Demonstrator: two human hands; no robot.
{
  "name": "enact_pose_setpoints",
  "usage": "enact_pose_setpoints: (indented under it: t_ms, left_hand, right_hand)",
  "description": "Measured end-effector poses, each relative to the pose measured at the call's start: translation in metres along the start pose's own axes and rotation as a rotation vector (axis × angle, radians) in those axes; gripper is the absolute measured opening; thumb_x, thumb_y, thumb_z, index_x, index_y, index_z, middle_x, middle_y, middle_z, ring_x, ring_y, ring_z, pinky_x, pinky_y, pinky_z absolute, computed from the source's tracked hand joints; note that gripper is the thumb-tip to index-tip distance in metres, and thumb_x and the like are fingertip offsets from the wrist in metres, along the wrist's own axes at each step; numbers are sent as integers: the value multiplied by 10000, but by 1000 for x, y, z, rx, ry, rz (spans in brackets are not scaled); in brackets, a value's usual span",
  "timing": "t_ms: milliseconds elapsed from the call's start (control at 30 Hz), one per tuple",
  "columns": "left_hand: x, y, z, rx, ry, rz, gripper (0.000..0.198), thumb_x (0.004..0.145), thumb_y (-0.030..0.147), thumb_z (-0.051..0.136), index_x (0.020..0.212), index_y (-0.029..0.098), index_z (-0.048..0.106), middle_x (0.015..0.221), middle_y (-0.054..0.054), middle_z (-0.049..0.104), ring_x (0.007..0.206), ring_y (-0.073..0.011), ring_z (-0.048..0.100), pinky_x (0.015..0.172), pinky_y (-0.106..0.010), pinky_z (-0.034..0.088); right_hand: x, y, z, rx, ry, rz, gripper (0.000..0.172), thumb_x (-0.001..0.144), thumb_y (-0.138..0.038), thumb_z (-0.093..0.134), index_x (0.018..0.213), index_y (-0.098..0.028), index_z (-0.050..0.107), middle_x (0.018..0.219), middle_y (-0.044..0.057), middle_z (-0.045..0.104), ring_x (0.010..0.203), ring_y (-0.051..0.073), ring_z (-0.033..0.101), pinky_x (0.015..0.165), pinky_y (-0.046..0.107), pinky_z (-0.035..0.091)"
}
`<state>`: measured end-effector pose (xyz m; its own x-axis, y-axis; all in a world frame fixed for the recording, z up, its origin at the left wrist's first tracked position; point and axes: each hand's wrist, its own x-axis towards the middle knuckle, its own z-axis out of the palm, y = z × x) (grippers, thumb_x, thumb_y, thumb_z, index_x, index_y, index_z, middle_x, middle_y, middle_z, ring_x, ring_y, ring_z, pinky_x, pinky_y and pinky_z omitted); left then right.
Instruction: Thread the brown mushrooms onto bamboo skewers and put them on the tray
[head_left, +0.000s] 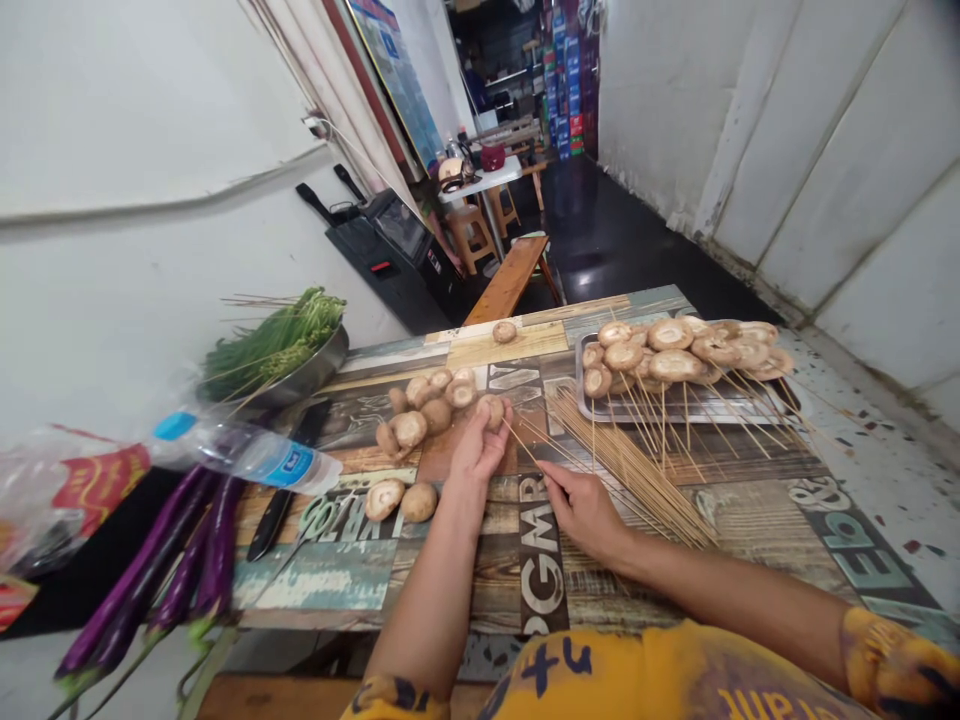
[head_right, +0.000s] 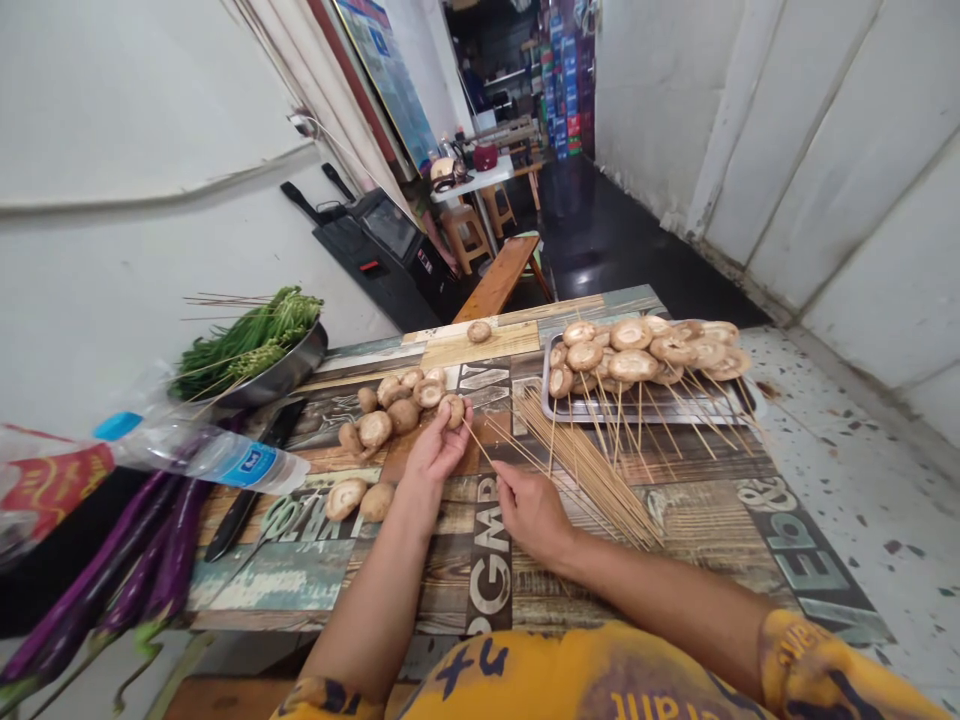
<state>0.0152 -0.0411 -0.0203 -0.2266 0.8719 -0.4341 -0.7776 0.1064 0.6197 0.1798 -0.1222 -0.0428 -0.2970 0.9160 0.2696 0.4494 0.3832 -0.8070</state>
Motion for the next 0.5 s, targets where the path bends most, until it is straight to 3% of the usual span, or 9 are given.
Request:
enact_pose_setpoints:
  t_ms: [500]
  left_hand:
    - [-6, -5, 1, 75, -33, 13, 99, 866, 54, 534, 869, 107, 617, 876, -68, 687, 860, -138, 674, 946, -324, 526]
  right_hand:
    - [0, -3, 0, 17, 4, 2, 274, 891, -139, 381, 922, -162, 653, 825, 63, 726, 703, 173, 664, 674, 265, 478]
